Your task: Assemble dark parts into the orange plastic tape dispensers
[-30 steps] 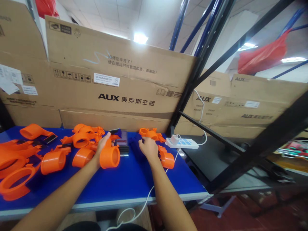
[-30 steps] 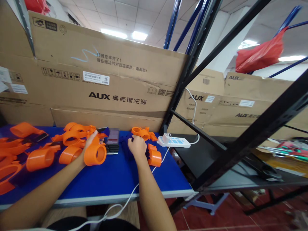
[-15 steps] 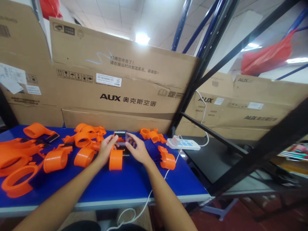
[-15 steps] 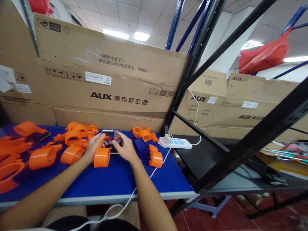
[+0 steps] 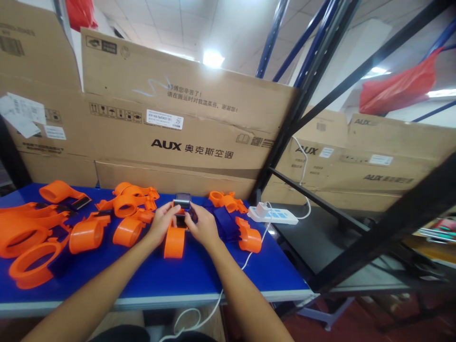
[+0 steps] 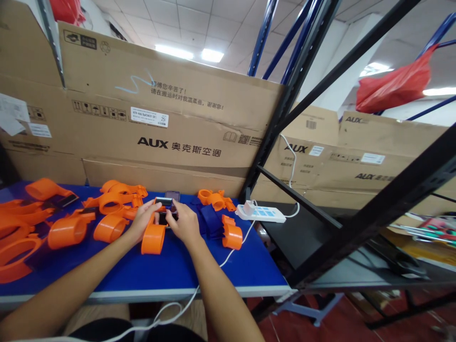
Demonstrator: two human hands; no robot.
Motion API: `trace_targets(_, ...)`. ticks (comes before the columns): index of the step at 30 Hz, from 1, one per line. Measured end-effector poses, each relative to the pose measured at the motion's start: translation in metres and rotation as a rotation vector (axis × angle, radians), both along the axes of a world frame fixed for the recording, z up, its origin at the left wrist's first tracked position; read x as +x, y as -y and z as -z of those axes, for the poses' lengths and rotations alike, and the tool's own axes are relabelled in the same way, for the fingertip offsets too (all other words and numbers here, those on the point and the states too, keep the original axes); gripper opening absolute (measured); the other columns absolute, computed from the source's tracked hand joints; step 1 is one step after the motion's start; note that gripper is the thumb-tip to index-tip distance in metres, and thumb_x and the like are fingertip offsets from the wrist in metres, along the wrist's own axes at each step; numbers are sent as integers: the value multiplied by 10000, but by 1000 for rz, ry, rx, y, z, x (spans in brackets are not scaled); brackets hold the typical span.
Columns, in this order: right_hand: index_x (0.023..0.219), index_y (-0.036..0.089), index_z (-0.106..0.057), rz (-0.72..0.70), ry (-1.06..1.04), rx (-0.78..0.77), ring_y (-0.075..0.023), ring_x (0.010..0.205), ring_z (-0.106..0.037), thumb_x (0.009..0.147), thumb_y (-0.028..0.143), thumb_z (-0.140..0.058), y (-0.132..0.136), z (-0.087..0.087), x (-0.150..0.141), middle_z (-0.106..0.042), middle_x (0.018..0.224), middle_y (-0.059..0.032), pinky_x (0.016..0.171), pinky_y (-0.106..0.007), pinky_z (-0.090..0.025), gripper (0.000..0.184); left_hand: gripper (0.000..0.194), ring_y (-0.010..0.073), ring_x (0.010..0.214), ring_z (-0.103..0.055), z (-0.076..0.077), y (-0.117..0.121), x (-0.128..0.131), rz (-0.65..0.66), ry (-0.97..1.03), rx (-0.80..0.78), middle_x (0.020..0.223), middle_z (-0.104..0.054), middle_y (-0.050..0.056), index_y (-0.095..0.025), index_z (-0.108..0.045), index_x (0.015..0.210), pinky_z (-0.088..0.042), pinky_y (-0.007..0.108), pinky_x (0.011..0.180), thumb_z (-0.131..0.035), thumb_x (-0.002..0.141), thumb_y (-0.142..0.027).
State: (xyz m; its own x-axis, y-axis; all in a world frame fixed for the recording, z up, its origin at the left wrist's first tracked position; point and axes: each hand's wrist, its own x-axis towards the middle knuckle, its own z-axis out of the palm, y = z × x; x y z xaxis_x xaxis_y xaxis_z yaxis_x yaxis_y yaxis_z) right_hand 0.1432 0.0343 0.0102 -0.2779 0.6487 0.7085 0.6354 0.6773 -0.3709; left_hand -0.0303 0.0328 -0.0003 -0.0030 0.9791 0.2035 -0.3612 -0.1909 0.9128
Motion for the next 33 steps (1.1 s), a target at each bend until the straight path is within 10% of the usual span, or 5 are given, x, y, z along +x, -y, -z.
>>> trace_targets(19,1410,150,-588,0,51,32,-222,878,-673,990,331,-507,-2,0,-2,-741,1021,-111,831,-331,-556,464,275,105,367,-458,-2,-1,1,-9,107,-74,445,-535,-46,-169,-678,875,-330,204,417,-778,779,-406)
trace_targets(25,1416,193,-591,7,111,33,-217,997,-674,995,281,-487,-5,1,3,-735,1110,-107,905,-335,-556,443,382,214,579,-695,-7,-5,4,152,374,-299,749,-744,85,-139,-672,1001,-544,305,540,-778,801,-448)
trace_targets(33,1445,169,-562,129,223,99,-246,1003,-672,964,225,-497,-5,6,1,-743,1115,-125,888,-340,-552,488,305,200,636,-716,-12,5,8,204,398,-218,823,-766,97,-128,-683,970,-575,292,614,-806,819,-363)
